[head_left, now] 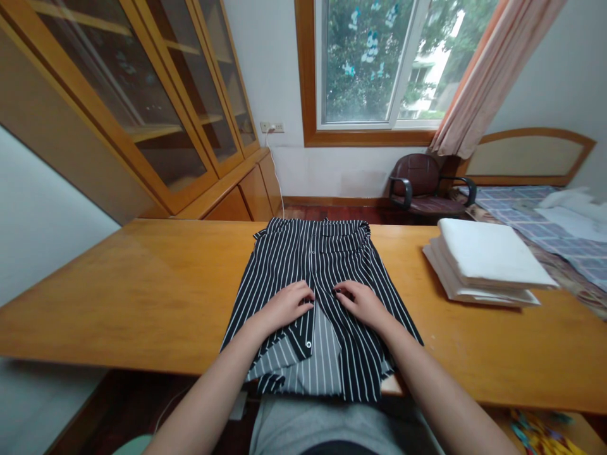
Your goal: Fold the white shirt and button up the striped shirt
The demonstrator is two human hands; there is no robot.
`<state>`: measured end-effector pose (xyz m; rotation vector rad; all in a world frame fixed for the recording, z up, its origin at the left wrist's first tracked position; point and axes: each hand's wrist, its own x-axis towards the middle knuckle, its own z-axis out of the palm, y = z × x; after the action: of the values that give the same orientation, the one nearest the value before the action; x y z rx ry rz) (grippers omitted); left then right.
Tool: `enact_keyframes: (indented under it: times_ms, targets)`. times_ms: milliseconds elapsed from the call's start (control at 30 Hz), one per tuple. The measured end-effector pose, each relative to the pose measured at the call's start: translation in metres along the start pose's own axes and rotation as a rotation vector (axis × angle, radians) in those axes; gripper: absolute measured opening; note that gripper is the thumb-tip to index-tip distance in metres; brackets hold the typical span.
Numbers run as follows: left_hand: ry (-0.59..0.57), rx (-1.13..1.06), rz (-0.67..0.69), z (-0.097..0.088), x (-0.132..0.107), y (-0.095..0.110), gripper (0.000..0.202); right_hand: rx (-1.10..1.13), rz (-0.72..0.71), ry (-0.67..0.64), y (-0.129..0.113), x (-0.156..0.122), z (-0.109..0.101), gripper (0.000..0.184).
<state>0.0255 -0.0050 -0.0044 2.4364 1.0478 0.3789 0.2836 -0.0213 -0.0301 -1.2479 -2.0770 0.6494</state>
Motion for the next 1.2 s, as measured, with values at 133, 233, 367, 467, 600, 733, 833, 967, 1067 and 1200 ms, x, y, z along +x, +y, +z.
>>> enact_keyframes:
  times_ms: [133, 233, 367, 467, 600, 733, 833, 967, 1067, 1200]
  targets:
    - [0.099, -0.020, 0.029, 0.010, -0.010, -0.004, 0.012, -0.054, -0.008, -0.003, -0.003, -0.002, 0.000, 0.014]
    - [0.137, -0.024, 0.068, 0.013, -0.014, -0.005, 0.012, -0.161, -0.071, 0.003, -0.011, -0.003, -0.001, 0.006]
    - [0.159, -0.008, 0.080, 0.013, -0.015, -0.005, 0.011, -0.340, -0.144, 0.011, -0.031, -0.004, 0.003, 0.013]
    - [0.177, 0.011, 0.085, 0.014, -0.015, -0.005, 0.011, -0.446, -0.146, -0.012, -0.045, -0.004, 0.014, 0.020]
    - [0.195, 0.056, 0.095, 0.018, -0.015, -0.006, 0.013, -0.545, -0.107, 0.001, -0.053, -0.003, 0.027, 0.019]
    - [0.198, 0.115, 0.115, 0.020, -0.015, -0.006, 0.015, -0.596, -0.100, 0.018, -0.054, -0.002, 0.030, 0.013]
    - [0.191, 0.170, 0.133, 0.021, -0.015, -0.005, 0.018, -0.602, -0.103, 0.007, -0.054, -0.003, 0.029, 0.007]
    - [0.170, 0.251, 0.159, 0.019, -0.015, -0.002, 0.020, -0.520, -0.076, 0.042, -0.050, -0.007, 0.030, 0.006]
    - [0.160, 0.278, 0.155, 0.019, -0.015, 0.001, 0.020, -0.407, -0.047, 0.102, -0.043, -0.010, 0.031, 0.009]
    - [0.156, 0.275, 0.150, 0.017, -0.014, 0.004, 0.019, -0.247, -0.017, 0.167, -0.036, -0.009, 0.032, 0.010]
